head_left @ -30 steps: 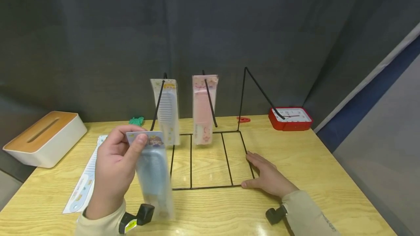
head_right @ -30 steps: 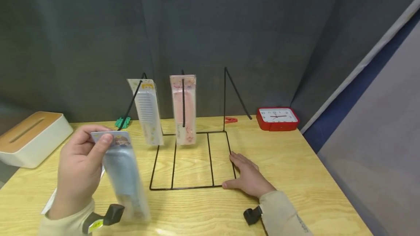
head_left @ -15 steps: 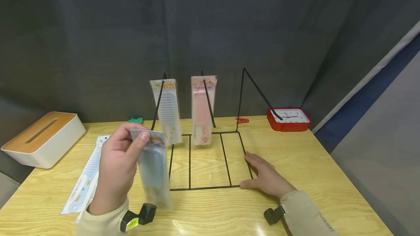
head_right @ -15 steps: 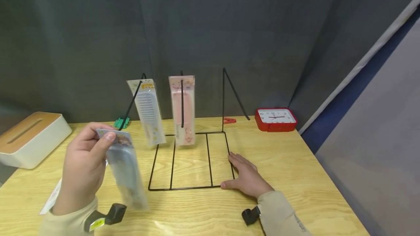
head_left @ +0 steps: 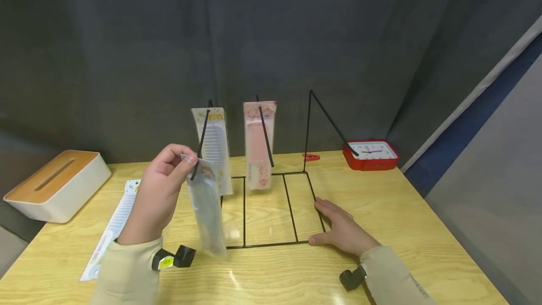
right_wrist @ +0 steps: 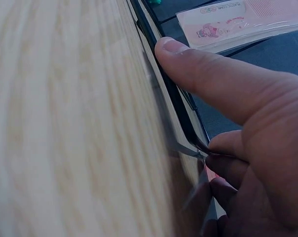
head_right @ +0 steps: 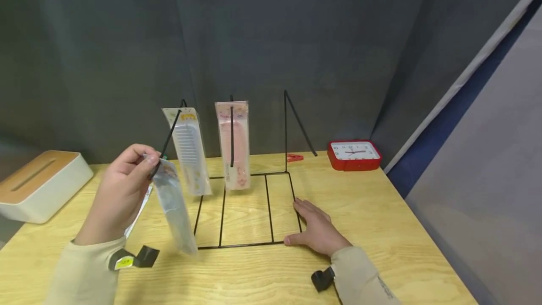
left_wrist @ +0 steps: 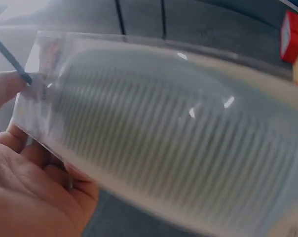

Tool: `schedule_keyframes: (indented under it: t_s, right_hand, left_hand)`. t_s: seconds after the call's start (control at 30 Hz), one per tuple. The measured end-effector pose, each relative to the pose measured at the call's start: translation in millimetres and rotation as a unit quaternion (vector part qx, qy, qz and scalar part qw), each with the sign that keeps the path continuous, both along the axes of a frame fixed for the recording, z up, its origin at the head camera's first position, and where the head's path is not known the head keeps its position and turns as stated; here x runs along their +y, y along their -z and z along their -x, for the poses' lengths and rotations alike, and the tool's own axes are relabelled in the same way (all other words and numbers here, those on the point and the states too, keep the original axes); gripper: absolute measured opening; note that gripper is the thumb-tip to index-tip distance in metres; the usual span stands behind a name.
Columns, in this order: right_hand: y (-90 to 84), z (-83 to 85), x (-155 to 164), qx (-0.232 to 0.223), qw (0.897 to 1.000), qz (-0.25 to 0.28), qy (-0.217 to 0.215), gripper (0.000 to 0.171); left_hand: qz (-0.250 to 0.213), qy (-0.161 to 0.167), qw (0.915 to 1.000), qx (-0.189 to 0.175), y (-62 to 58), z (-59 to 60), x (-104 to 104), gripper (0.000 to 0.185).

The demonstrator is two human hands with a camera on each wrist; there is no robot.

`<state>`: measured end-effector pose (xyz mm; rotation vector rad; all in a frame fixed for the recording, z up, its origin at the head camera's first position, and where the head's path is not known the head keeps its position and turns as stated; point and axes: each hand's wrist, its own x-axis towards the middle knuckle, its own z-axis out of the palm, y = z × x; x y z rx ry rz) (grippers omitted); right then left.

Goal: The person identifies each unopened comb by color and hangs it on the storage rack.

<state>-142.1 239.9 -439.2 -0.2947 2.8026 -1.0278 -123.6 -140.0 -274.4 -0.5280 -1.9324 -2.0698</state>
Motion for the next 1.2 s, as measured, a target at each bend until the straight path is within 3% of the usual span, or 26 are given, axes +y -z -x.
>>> schedule_keyframes:
  t_s: [0.4, 0.67, 0.8, 1.0, 1.2]
  right_hand:
    - [0.2, -1.5, 2.2, 0.006, 1.000, 0.001, 0.001, 0.106]
    - [1.1, -1.0, 0.7, 0.006, 1.000, 0.006, -0.006, 0.106]
    - [2.4, -1.6, -0.4, 0.012, 1.000, 0.002, -0.006, 0.106]
    - [1.6, -2.0, -1.5, 0.016, 1.000, 0.000, -0.008, 0.106]
    - [1.6, -1.0, 0.2, 0.010, 1.000, -0.001, -0.004, 0.106]
  left_hand:
    - [0.123, -0.081, 0.9888, -0.023, -12.9, 64.4, 0.2, 0.023]
    - [0.170, -0.128, 0.9758, -0.050, -25.0, 95.5, 0.9, 0.041]
    - [0.176, -0.156, 0.9696, -0.067, -27.3, 99.1, 0.9, 0.044]
    - [0.169, -0.232, 0.9565, -0.052, -27.9, 90.3, 7.2, 0.042]
    - [0.168, -0.223, 0.9596, -0.034, -27.0, 75.5, 16.5, 0.036]
